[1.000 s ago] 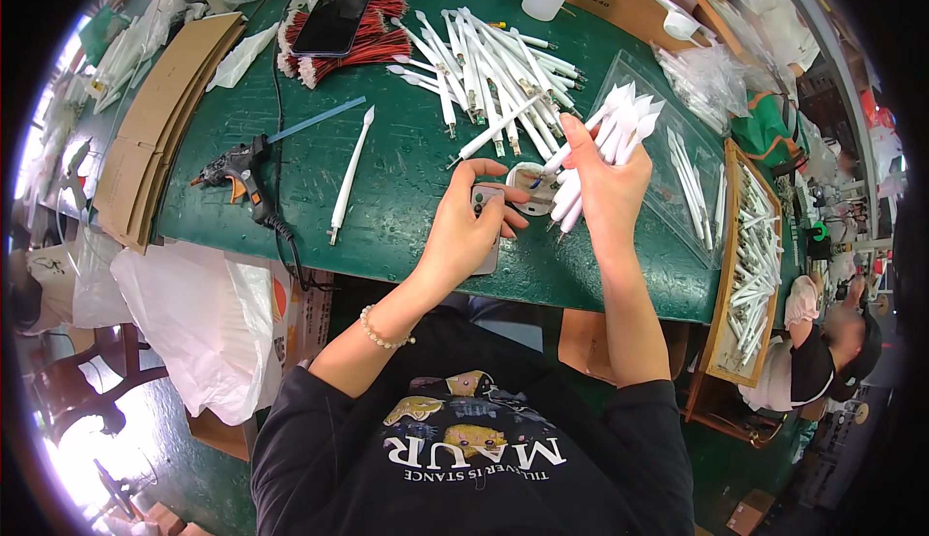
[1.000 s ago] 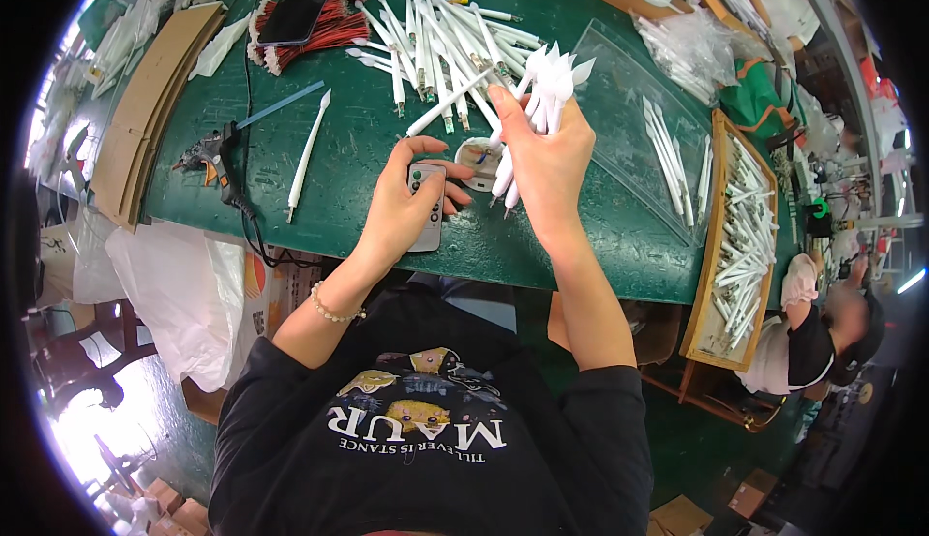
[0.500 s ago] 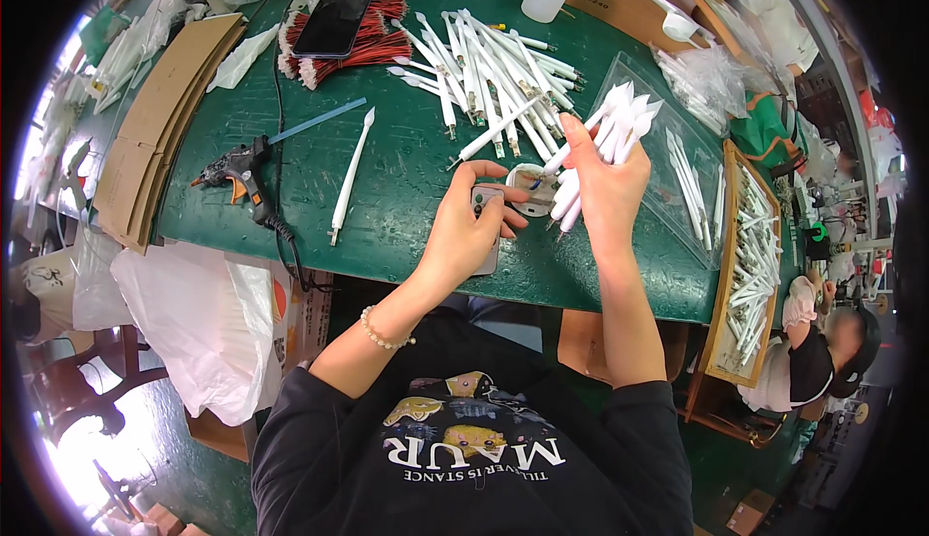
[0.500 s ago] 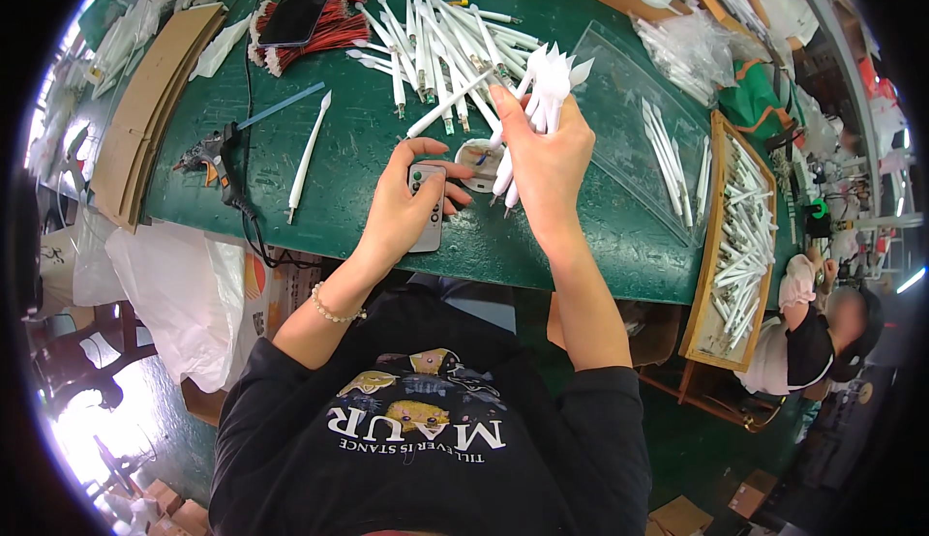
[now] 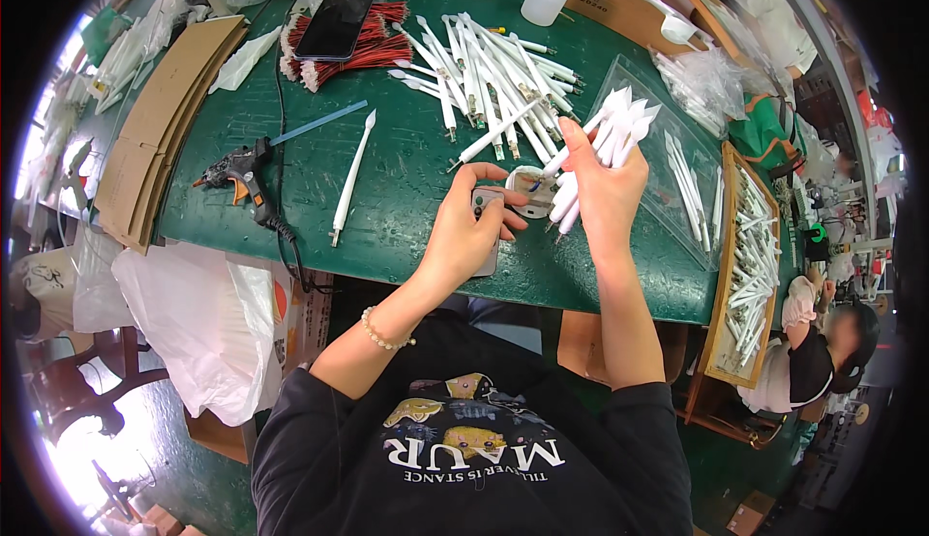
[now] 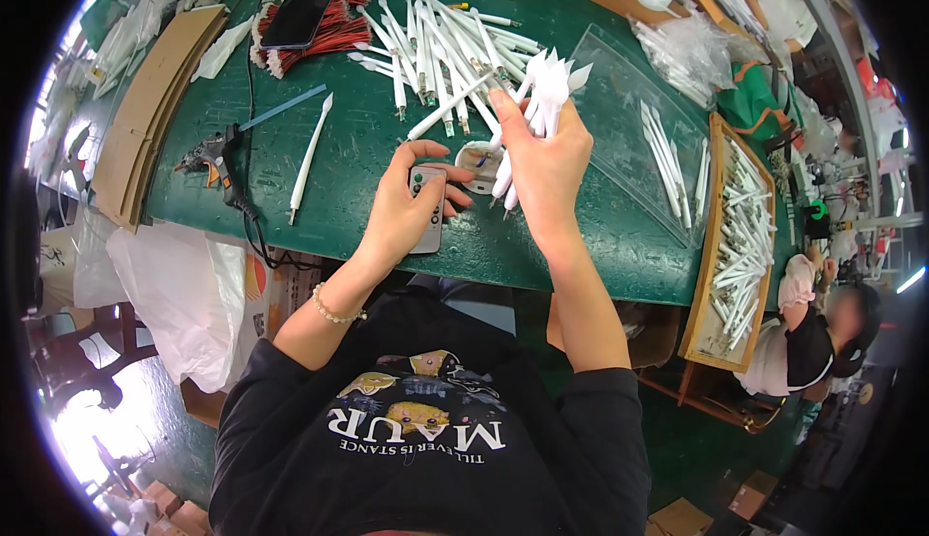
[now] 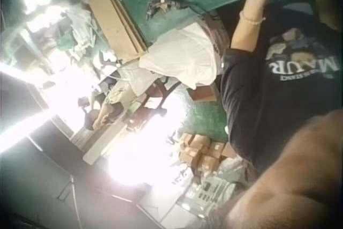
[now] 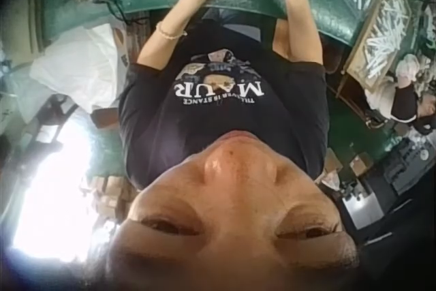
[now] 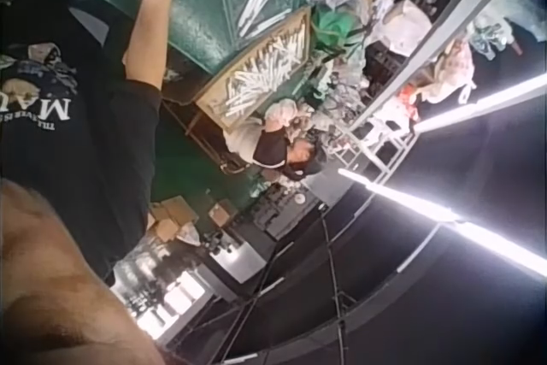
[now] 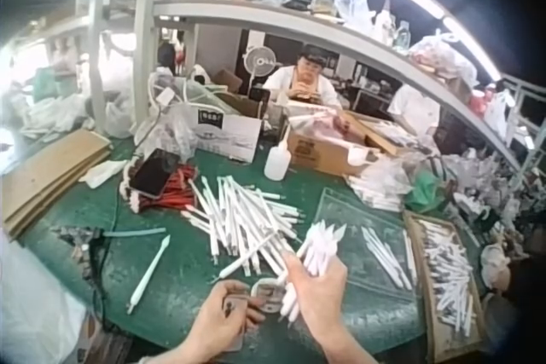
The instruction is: Assembling small white plastic components by inserting them into a circular base at a factory workstation.
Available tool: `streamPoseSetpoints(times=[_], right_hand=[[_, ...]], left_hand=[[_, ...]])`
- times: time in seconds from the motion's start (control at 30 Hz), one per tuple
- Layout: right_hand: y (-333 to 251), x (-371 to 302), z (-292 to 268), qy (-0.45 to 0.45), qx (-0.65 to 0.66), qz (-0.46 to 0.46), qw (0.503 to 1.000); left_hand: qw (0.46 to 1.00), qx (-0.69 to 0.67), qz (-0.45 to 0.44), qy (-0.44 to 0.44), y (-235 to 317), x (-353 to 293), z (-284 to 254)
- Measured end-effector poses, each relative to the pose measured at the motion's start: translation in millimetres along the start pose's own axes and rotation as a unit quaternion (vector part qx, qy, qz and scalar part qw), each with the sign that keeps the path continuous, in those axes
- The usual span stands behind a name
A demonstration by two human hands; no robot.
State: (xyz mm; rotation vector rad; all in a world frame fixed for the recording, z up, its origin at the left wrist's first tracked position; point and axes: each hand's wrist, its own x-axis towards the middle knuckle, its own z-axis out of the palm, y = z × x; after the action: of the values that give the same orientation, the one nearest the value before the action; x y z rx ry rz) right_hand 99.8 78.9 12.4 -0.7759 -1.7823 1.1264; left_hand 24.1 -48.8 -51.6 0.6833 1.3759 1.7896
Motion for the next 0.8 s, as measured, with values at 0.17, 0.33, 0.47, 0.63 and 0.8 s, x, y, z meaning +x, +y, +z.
streamPoseSetpoints(times=[0.17, 0.33, 0.47, 0.63, 0.8], right_hand=[[-1.3, -0.9, -1.3, -0.005, 0.000, 0.003, 1.000], [1.1, 0.0, -1.6, -0.002, -0.004, 0.008, 1.000], [1.5, 2.7, -1.7, 0.002, 0.002, 0.001, 1.000], [-0.2, -0.6, 4.3, -0.010, 0.010, -0.006, 1.000], [0.2, 0.9, 0.9, 0.003, -0.028, 0.009, 1.000]], left_hand=[[1.000, 0.002, 0.001, 0.001, 1.6, -0.9, 1.0], [1.000, -0.002, 0.002, -0.002, 0.4, 0.3, 1.2], [1.000, -0.004, 0.003, -0.005, 0.7, 4.5, 1.9], [0.999, -0.014, 0.028, 0.031, 1.0, -2.1, -4.5], [1.000, -0.026, -0.005, 0.011, -6.6, 0.0, -0.2]])
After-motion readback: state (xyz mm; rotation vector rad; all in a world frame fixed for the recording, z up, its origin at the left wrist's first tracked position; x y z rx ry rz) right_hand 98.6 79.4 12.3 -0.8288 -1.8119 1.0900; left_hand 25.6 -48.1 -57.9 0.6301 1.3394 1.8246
